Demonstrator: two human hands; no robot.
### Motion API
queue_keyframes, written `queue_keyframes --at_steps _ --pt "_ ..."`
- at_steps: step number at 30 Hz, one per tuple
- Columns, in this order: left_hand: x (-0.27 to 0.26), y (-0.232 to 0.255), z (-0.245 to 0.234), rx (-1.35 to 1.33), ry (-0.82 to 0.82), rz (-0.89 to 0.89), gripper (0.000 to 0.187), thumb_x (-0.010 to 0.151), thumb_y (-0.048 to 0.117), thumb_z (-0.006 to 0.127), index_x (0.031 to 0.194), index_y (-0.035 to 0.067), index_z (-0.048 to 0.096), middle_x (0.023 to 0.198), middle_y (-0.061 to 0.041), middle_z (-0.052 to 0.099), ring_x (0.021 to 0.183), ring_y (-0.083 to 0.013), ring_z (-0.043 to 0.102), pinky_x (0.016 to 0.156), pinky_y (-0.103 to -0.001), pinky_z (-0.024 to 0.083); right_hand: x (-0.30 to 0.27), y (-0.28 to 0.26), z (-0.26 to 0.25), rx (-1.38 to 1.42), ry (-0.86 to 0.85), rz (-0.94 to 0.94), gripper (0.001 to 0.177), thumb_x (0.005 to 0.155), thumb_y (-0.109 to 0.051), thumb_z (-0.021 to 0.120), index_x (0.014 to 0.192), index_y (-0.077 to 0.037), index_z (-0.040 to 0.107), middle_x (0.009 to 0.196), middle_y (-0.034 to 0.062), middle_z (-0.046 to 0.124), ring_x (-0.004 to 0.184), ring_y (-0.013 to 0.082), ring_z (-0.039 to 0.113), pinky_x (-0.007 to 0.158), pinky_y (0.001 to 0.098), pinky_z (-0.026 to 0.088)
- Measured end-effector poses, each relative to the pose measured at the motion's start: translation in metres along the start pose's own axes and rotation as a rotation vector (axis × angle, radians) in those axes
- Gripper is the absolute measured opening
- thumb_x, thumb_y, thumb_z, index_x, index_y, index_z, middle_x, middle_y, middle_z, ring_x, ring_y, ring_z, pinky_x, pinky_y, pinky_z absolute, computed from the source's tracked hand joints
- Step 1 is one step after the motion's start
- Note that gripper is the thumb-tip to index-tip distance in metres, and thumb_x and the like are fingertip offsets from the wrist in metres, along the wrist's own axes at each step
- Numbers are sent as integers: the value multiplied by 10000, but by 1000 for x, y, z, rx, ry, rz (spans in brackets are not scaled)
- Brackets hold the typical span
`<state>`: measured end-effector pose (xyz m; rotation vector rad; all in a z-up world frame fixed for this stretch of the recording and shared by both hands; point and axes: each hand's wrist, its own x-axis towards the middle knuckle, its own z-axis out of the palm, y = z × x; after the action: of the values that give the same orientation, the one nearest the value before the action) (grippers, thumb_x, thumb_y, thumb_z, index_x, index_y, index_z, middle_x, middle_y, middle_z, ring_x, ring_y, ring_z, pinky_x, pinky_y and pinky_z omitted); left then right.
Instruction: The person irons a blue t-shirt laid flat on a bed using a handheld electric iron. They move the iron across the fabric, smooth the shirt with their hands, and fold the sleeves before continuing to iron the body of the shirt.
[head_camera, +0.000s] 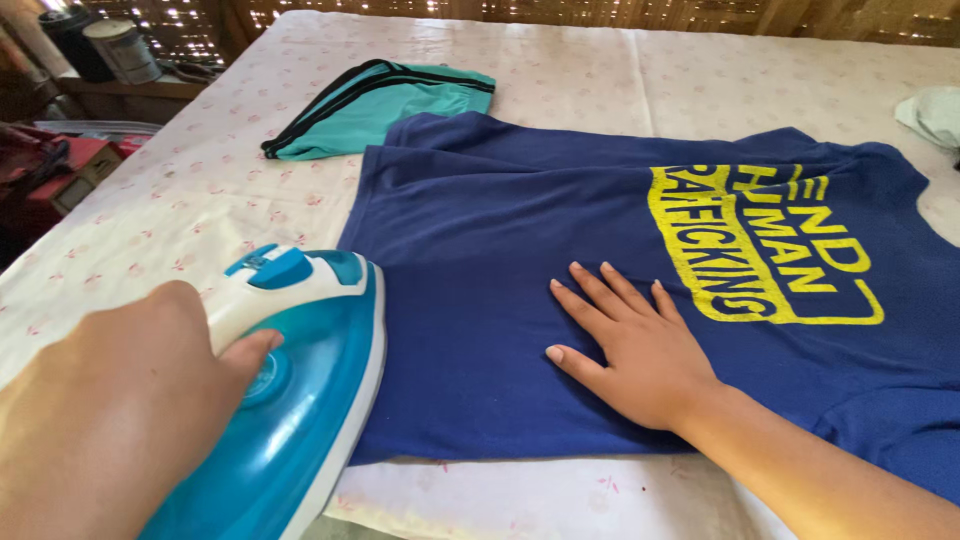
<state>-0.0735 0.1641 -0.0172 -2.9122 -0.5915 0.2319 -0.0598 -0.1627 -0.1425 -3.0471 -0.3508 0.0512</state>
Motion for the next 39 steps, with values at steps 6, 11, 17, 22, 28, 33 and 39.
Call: queue_keyframes --at_steps 6,11,17,22,28,33,39 --pt "50 29 -20 -82 34 34 524 932 549 693 1100 58 763 1001 -181 748 940 -389 733 817 -502 571 -1 -1 -2 2 -12 14 791 908 -651 459 1613 -328 303 1717 -30 167 1566 244 112 1176 540 88" --pt "70 45 -30 -193 10 74 476 965 491 663 1015 38 797 970 -160 796 911 -378 753 828 -498 566 -1 -3 -6 9 -13 15 794 905 -647 461 1613 -326 298 1718 -32 164 1563 242 108 1173 542 84" --pt "22 33 -18 -40 0 130 491 916 524 706 1110 74 730 987 -199 767 891 -388 748 809 -496 585 -1 -4 -8 20 -30 19 792 909 -659 458 1612 -333 296 1715 -35 163 1566 235 103 1179 540 82" --pt "-2 28 -8 17 -34 86 569 912 597 672 1064 50 708 915 -196 790 882 -381 771 814 -508 595 -1 -3 -8 40 -28 31 792 899 -655 474 1605 -336 311 1715 -36 164 1566 231 99 1177 542 76" --pt "39 52 -24 -92 55 150 538 907 562 701 1154 84 718 1100 -186 745 1018 -403 713 866 -517 568 -1 -3 -7 37 -12 20 791 902 -651 474 1606 -330 314 1714 -32 171 1565 234 106 1172 543 81" --pt "65 68 -29 -217 93 189 501 914 512 716 1172 83 739 1149 -186 744 1055 -411 709 891 -532 560 -2 -3 -6 18 -7 19 786 904 -651 466 1607 -332 318 1717 -38 175 1568 229 110 1179 541 88" --pt "12 52 -31 -95 53 268 514 902 543 712 1126 80 724 1060 -198 754 988 -399 726 873 -514 572 -1 -2 -4 34 -3 16 791 904 -654 467 1609 -331 313 1716 -34 170 1567 231 111 1176 546 88"
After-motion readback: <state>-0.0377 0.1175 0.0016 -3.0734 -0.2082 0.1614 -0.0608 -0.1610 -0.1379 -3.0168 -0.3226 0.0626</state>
